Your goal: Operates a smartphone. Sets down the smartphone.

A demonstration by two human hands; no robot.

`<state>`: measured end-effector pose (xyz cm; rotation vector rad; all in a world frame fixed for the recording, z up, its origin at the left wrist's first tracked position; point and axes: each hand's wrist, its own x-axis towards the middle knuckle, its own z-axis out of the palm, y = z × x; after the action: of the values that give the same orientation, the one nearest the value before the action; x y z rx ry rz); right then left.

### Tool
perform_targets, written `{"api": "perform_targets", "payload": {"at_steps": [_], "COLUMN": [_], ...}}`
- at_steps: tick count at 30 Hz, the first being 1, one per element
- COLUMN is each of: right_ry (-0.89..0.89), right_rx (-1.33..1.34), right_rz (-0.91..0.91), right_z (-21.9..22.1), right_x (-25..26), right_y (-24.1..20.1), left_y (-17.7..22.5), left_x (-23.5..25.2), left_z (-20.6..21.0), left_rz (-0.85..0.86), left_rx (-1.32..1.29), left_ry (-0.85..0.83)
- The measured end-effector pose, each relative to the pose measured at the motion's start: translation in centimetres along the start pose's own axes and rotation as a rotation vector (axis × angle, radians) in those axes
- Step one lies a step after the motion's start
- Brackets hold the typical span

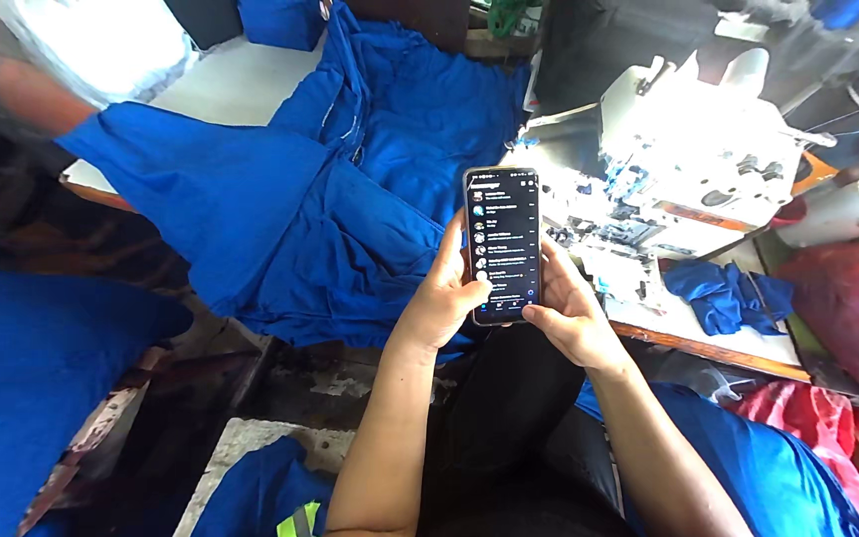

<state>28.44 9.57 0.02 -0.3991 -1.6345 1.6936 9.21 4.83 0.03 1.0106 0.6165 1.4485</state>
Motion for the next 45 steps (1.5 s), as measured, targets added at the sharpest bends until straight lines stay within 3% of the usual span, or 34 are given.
{"api": "perform_targets", "payload": {"at_steps": [9, 45], "right_ry": [-0.008, -0.004], "right_rx": [-0.003, -0.008], "right_rz": [-0.002, 0.045], "right_z": [-0.10, 0.13], "right_x": [0.01, 0.28], "right_y": [0.08, -0.20], "left_y": [-0.17, 0.07], "left_x": [0.12, 0.07], "left_z": [-0.35, -0.09], "left_rz": [0.035, 0.011], "left_rx": [-0.067, -0.026], "left_ry": [-0.077, -0.004]}}
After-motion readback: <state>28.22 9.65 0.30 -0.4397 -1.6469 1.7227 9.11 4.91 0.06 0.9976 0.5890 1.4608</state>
